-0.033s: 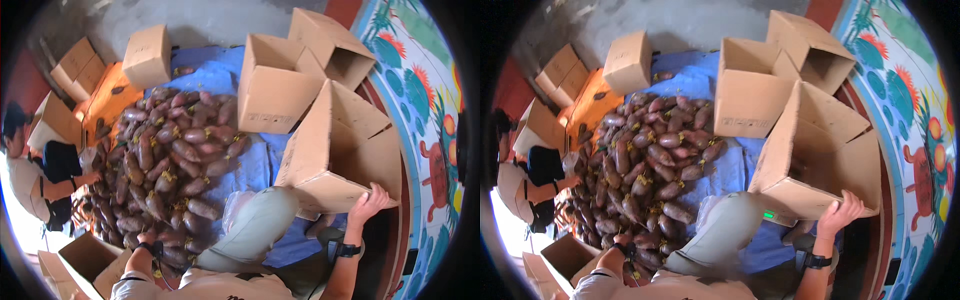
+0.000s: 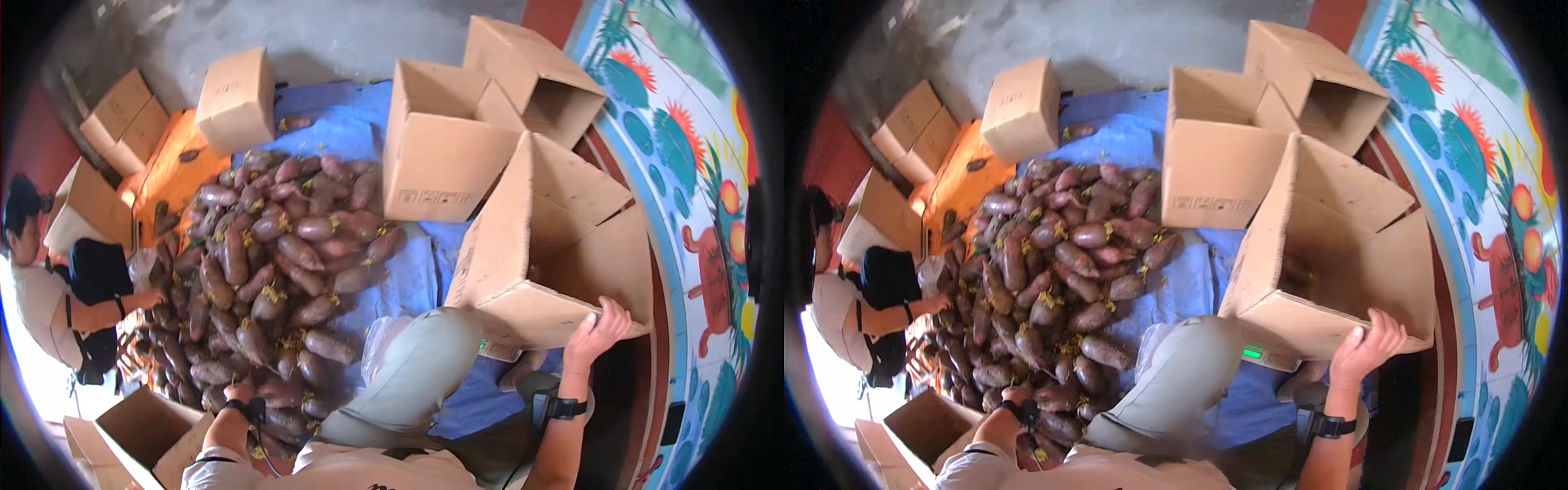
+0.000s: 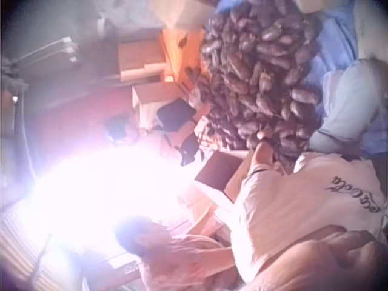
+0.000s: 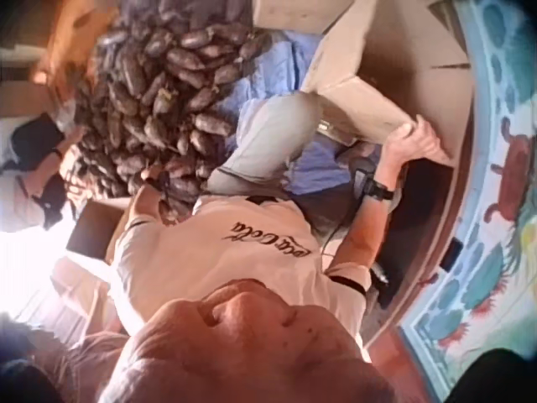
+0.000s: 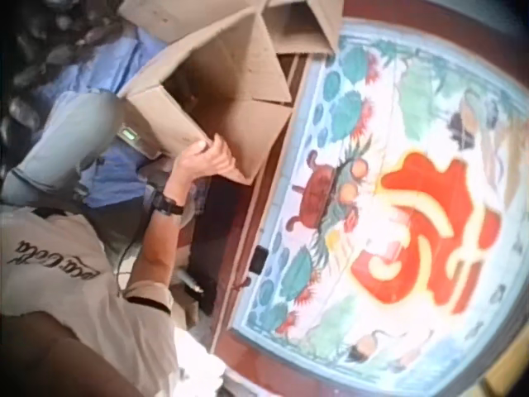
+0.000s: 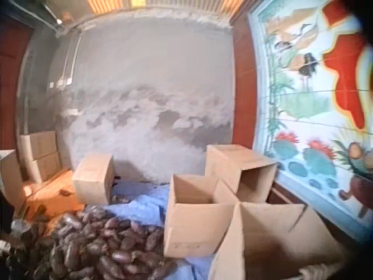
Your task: Sorting sweet potatoes from a pile on the floor into cardboard boxes and weighing them on a digital scale.
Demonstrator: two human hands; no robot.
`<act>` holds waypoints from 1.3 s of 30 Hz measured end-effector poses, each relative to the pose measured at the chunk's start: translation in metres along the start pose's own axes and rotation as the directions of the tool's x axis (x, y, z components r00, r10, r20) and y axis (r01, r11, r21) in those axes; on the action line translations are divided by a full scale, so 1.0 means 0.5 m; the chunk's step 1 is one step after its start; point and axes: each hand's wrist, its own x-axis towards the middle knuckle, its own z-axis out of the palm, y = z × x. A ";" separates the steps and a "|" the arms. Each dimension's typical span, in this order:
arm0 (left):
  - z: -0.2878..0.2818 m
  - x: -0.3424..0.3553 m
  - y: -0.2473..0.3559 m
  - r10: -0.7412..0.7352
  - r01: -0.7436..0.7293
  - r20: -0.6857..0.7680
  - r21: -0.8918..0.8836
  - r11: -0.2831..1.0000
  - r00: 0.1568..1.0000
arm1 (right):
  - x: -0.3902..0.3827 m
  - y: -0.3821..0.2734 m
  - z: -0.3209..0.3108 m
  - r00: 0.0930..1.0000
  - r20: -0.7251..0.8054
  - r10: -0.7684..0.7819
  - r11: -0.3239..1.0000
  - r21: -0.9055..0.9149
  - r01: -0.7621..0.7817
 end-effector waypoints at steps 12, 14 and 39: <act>-0.211 -0.079 0.174 0.391 -0.422 0.175 0.520 0.743 0.904 | -0.001 0.013 -0.034 0.995 0.044 0.095 0.990 0.103 -0.099; -0.232 -0.085 0.195 0.384 -0.408 0.164 0.545 0.733 0.909 | 0.004 0.011 -0.036 0.993 0.055 0.104 0.982 0.151 -0.111; -0.901 -0.568 0.444 0.592 -0.907 -0.690 -0.360 0.220 0.418 | 0.005 0.016 -0.044 0.983 0.036 0.180 0.929 0.321 -0.182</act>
